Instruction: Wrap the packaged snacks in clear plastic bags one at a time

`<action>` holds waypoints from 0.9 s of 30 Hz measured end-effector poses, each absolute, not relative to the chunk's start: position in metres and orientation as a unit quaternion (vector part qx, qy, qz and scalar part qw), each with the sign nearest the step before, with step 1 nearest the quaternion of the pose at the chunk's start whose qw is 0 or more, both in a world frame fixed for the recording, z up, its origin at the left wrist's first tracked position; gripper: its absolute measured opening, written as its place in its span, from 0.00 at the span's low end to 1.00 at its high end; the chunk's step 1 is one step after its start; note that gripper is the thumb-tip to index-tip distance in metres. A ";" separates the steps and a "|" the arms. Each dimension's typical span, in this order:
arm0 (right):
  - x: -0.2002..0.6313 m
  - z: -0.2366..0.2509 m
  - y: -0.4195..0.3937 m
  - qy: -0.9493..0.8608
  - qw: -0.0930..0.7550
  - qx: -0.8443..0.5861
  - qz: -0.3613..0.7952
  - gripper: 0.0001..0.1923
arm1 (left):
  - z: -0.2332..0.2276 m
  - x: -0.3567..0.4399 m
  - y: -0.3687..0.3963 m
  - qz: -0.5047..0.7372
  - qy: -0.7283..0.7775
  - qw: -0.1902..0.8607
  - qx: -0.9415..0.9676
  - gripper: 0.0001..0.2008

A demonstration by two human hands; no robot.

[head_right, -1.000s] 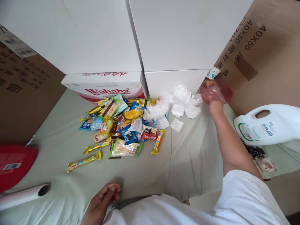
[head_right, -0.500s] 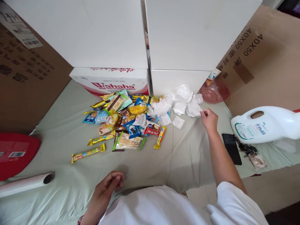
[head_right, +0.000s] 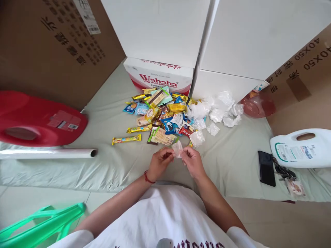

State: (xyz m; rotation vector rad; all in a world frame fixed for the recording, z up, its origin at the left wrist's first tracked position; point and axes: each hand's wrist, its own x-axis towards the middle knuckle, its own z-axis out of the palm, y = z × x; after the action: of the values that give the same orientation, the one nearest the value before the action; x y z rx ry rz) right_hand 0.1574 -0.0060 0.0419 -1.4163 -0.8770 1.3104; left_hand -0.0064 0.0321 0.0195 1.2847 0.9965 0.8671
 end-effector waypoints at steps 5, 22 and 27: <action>0.157 0.043 -0.002 -0.348 0.511 -0.537 0.574 0.25 | 0.018 -0.023 0.031 0.413 0.451 0.672 0.417 0.16; 0.157 0.033 -0.013 -0.222 0.488 -0.548 0.642 0.24 | 0.014 -0.061 0.022 0.477 0.417 0.736 0.240 0.16; 0.159 0.041 -0.019 -0.325 0.439 -0.554 0.629 0.25 | 0.024 -0.057 0.022 0.454 0.431 0.499 0.598 0.36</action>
State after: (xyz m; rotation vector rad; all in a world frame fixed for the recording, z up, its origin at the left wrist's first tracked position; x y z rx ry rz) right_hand 0.1587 -0.0192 0.0407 -1.3773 -0.8068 1.5620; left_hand -0.0574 0.0222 0.0241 1.4474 1.0434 1.0992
